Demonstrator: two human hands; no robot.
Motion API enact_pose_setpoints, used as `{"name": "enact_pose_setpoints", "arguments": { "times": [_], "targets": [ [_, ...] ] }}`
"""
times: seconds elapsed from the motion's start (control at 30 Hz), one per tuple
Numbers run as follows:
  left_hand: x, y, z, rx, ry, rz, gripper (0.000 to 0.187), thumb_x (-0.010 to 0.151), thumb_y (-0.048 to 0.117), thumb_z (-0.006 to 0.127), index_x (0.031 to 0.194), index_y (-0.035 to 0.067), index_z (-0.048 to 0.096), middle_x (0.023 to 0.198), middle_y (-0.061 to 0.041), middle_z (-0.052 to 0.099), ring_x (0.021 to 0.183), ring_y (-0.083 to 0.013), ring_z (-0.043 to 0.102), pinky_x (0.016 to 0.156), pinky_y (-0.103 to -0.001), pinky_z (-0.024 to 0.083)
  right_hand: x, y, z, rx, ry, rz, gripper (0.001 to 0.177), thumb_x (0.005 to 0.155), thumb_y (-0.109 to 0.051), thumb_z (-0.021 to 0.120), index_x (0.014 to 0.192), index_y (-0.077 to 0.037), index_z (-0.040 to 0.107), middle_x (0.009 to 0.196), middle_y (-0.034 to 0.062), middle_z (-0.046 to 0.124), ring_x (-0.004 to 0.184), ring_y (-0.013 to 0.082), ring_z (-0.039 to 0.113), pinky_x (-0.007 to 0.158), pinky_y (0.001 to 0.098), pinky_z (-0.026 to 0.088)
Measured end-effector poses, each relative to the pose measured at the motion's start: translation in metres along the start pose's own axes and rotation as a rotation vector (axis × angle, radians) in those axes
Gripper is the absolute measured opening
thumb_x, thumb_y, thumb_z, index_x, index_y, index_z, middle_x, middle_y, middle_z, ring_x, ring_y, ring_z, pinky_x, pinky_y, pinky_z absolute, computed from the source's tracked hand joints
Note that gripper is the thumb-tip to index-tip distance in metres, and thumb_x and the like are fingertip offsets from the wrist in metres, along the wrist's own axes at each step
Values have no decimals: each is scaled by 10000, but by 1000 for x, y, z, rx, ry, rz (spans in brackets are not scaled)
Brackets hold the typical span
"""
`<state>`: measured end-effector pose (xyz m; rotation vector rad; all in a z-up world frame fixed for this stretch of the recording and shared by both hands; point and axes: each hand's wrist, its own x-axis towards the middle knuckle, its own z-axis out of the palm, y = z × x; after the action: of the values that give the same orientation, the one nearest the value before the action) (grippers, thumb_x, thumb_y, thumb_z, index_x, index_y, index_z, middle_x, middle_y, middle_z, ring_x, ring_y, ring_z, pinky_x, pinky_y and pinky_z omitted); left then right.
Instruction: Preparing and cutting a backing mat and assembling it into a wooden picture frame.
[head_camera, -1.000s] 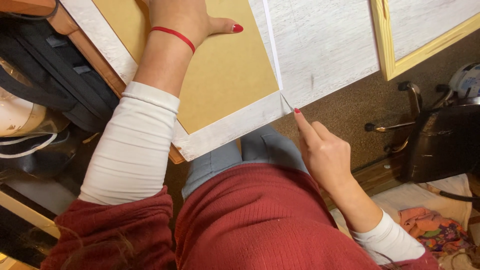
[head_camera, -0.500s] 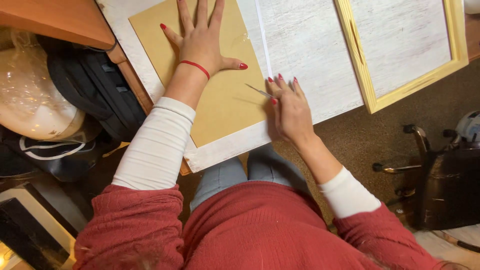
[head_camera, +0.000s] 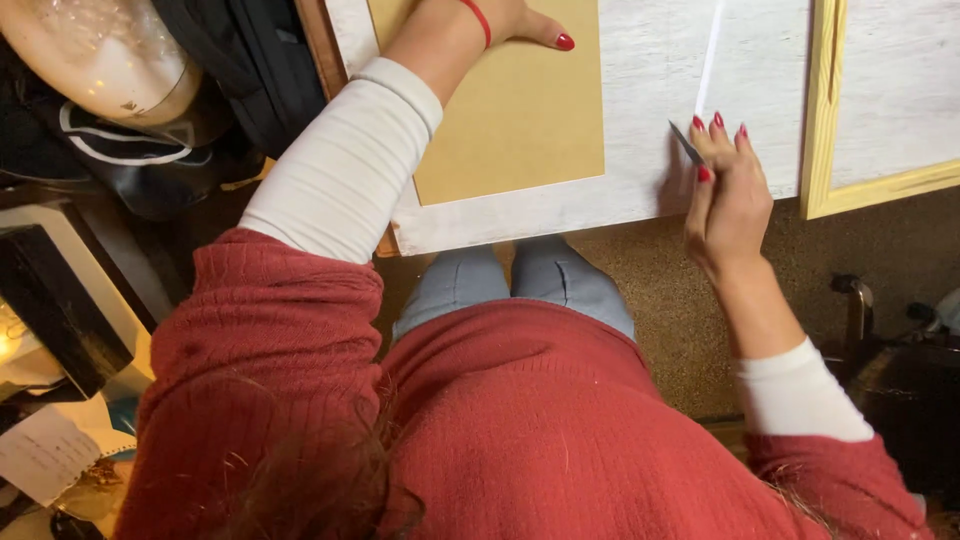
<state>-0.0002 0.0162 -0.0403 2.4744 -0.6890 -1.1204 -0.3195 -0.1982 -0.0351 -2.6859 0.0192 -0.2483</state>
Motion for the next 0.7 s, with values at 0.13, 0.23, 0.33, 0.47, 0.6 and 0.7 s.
{"name": "enact_pose_setpoints", "arguments": {
  "times": [0.13, 0.23, 0.33, 0.47, 0.6, 0.7],
  "targets": [
    [-11, 3, 1, -101, 3, -66, 721, 678, 678, 847, 1093, 99, 733, 967, -134, 745, 851, -270, 743, 764, -391, 583, -35, -31, 0, 354, 149, 65, 129, 1138, -16, 450, 1090, 26, 562, 1208, 191, 735, 1073, 303, 749, 860, 393, 595],
    [-9, -4, 14, -181, 27, 5, 647, 715, 643, 855, 1072, 112, 754, 948, -122, 754, 826, -253, 742, 736, -385, 582, -41, -73, -16, 248, 17, 2, 51, 1009, -5, 630, 1042, -36, 653, 936, 127, 712, 806, 273, 706, 735, 380, 583],
    [-11, -19, 31, -360, 30, 129, 583, 787, 608, 832, 1092, 114, 779, 985, -104, 782, 859, -235, 752, 753, -381, 589, -41, -84, -25, 302, -60, -52, 118, 939, 21, 716, 1020, -39, 656, 900, 130, 702, 756, 305, 683, 664, 389, 537],
    [-13, -42, 45, -617, 47, 326, 497, 895, 557, 796, 1122, 115, 818, 1039, -78, 825, 909, -210, 768, 778, -375, 600, -37, -71, -34, 273, -111, -79, 151, 952, 29, 742, 1054, -52, 666, 913, 132, 697, 781, 302, 692, 686, 388, 549],
    [-92, -38, 11, -455, 57, 245, 491, 952, 563, 764, 1136, 109, 797, 958, -116, 783, 865, -224, 762, 765, -387, 592, -31, -64, -43, 266, -145, -87, 145, 985, 34, 744, 1082, -47, 674, 934, 127, 711, 772, 268, 689, 663, 367, 541],
    [-136, -74, 6, 2, 226, 239, 582, 926, 571, 803, 1183, 56, 722, 888, -177, 728, 802, -304, 727, 709, -436, 561, -24, -74, -43, 276, -147, -149, 157, 1001, 12, 750, 1117, -64, 676, 962, 116, 714, 825, 256, 713, 687, 353, 557]
  ]
}}
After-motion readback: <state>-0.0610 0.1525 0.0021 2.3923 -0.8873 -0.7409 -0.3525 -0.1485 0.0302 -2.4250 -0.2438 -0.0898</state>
